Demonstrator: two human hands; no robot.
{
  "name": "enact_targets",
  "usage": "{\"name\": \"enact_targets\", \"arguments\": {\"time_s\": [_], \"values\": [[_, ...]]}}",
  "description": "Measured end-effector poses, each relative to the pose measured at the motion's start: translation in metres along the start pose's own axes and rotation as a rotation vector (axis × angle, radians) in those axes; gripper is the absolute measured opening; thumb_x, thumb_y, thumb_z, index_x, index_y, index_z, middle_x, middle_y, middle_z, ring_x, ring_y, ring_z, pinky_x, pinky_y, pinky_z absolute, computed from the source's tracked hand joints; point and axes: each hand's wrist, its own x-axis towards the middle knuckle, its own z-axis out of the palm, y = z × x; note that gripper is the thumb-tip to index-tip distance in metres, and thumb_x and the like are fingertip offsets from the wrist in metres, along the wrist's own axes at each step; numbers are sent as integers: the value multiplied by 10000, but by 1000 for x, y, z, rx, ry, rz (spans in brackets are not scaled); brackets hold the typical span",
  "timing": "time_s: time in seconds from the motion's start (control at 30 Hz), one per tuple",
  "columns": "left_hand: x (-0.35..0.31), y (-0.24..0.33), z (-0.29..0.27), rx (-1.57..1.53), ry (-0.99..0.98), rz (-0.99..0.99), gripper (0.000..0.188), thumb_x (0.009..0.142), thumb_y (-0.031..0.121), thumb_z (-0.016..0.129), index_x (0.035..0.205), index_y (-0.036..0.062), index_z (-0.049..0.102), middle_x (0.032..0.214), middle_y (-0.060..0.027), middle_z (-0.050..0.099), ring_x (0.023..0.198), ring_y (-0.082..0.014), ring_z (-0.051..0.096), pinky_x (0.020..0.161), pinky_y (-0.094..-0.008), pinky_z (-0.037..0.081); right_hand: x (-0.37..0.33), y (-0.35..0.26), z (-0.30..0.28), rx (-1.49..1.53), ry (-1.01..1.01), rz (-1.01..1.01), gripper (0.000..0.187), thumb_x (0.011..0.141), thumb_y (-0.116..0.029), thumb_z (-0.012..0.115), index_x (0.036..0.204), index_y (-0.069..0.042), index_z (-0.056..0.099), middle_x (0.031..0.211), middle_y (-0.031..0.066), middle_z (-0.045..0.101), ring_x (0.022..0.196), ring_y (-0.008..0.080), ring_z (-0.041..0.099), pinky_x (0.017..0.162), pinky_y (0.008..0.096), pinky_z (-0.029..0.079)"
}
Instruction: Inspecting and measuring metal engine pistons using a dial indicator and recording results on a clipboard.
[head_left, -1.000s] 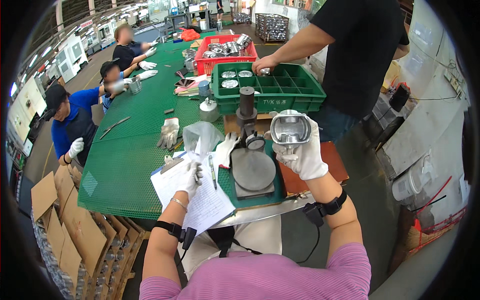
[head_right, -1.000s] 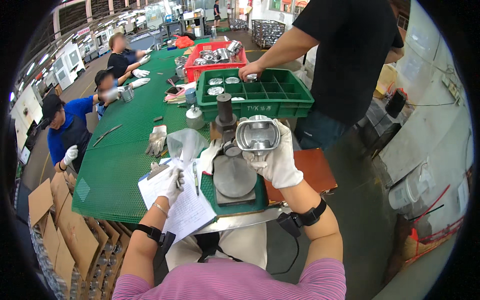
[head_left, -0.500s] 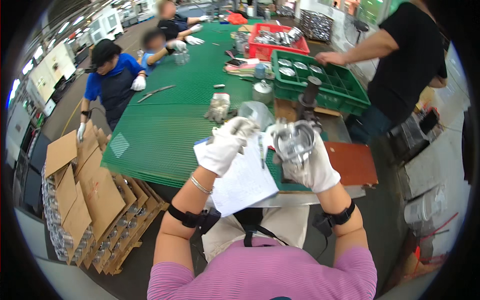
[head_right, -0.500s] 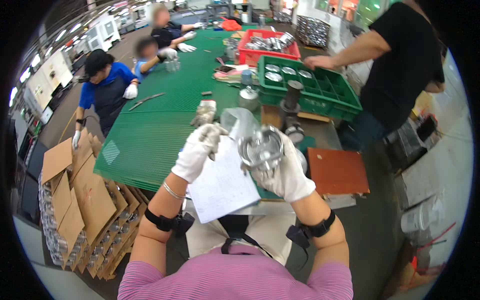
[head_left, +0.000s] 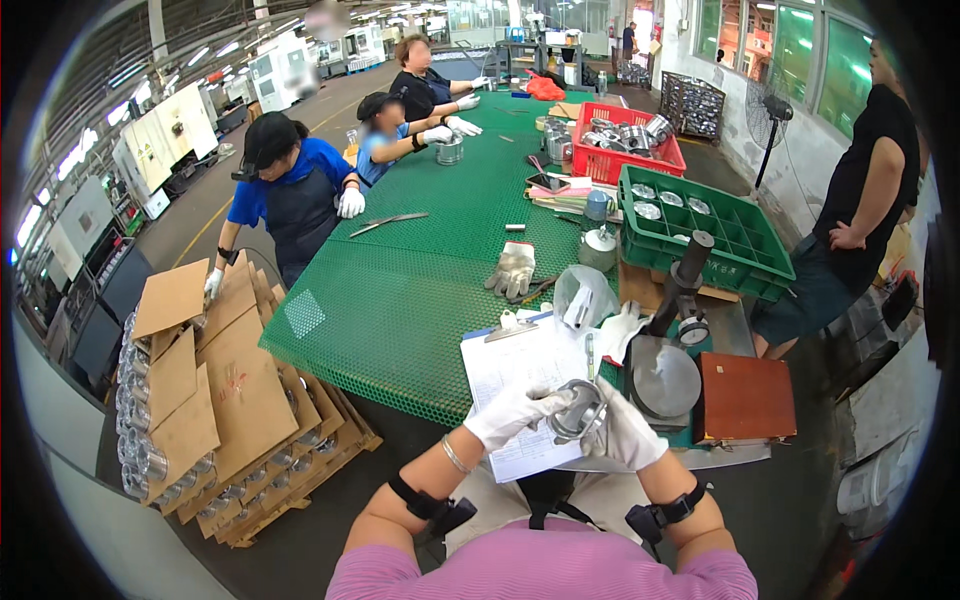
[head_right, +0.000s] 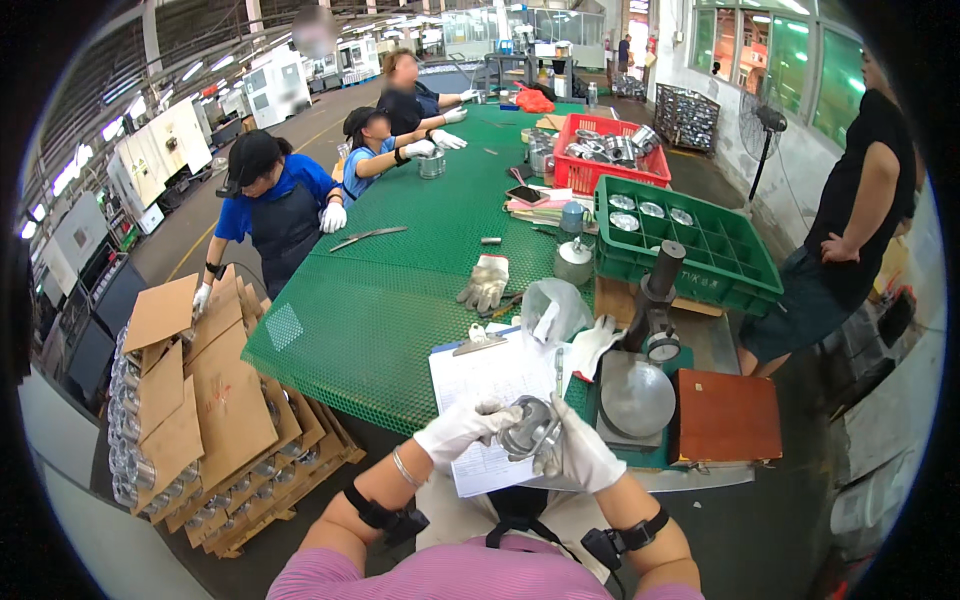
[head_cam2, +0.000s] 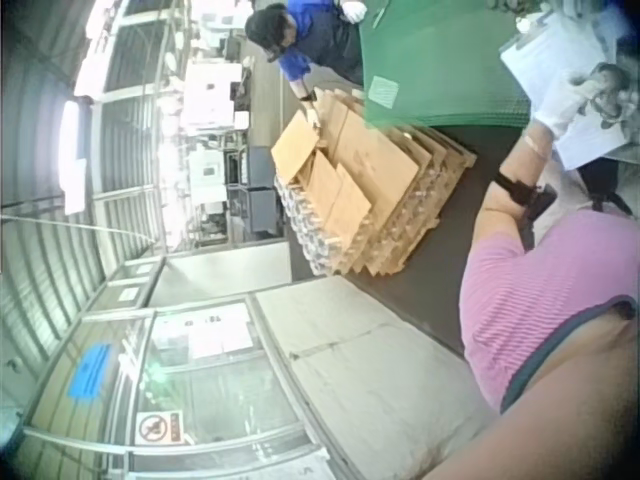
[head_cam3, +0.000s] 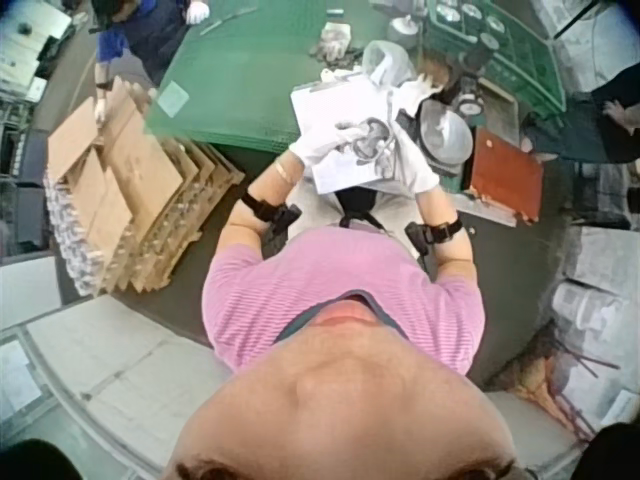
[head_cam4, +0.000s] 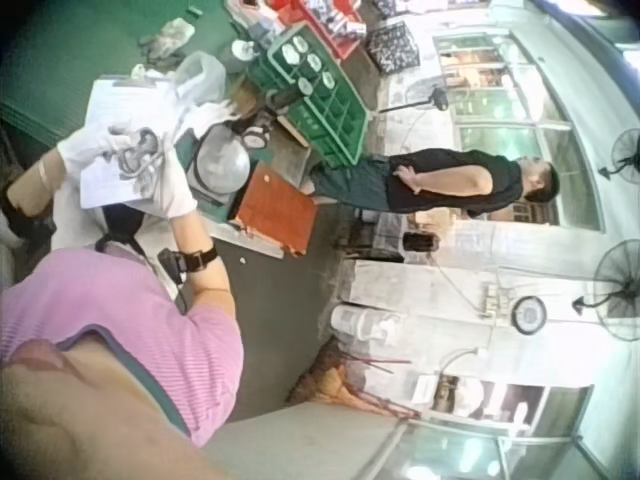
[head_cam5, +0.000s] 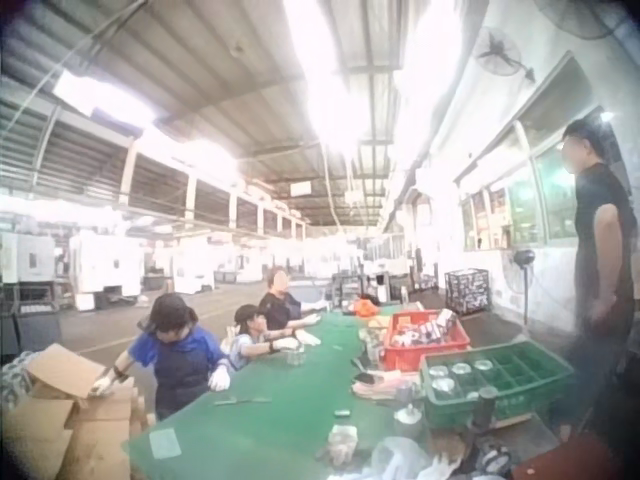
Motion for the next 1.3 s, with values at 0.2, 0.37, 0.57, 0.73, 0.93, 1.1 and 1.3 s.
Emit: {"name": "enact_targets", "arguments": {"time_s": [0.2, 0.37, 0.57, 0.73, 0.93, 1.1, 1.3], "values": [[-10, -39, 3, -228, 245, -61, 358, 943, 386, 615, 1037, 51, 701, 717, 31, 536, 587, -62, 460, 534, -215, 348, 6, 39, 4, -934, 701, -790, 266, 894, -257, 678, 1043, -41, 633, 945, 122, 634, 860, 204, 609, 750, 324, 500], [-17, -49, 5, -244, 301, -63, 375, 947, 376, 610, 1079, 32, 678, 747, 7, 557, 577, -75, 471, 523, -228, 373, 1, 49, 14, -1203, 460, -929, 287, 729, -232, 807, 945, -84, 691, 970, 159, 595, 920, 287, 591, 788, 369, 501], [-19, -53, 7, -411, 313, -166, 359, 941, 332, 637, 1150, 41, 660, 790, 9, 586, 566, -66, 464, 502, -208, 357, 5, 51, 5, -1333, 392, -866, 476, 704, -373, 837, 1066, -102, 691, 1086, 193, 569, 971, 306, 595, 847, 393, 495], [-15, -60, 8, -297, 248, -154, 319, 956, 292, 613, 1174, 62, 657, 846, 38, 634, 599, -31, 471, 515, -180, 352, 19, 57, -7, -1262, 200, -918, 542, 680, -285, 865, 1164, -132, 677, 1210, 207, 558, 1101, 362, 576, 960, 409, 461], [-13, -55, 17, -331, 350, -136, 310, 932, 333, 655, 1029, 43, 706, 748, 21, 590, 583, -60, 468, 527, -208, 359, 17, 65, -16, -1060, 314, -765, 473, 678, -252, 872, 1097, -100, 714, 1380, 237, 494, 1270, 376, 499, 1043, 409, 409], [-16, -52, 19, -243, 347, -158, 344, 945, 341, 637, 1095, 34, 670, 801, 36, 611, 600, -29, 463, 524, -195, 363, 24, 69, -19, -909, 290, -714, 441, 695, -245, 864, 1086, -91, 732, 1358, 233, 517, 1280, 339, 492, 1059, 402, 396], [-11, -48, 38, -154, 409, -84, 317, 933, 344, 666, 959, 29, 687, 742, 31, 594, 598, -41, 469, 542, -203, 380, 28, 73, -16, -193, 216, -512, 534, 863, -107, 718, 1347, 0, 519, 1145, 118, 642, 1083, 177, 593, 969, 292, 445]]}}
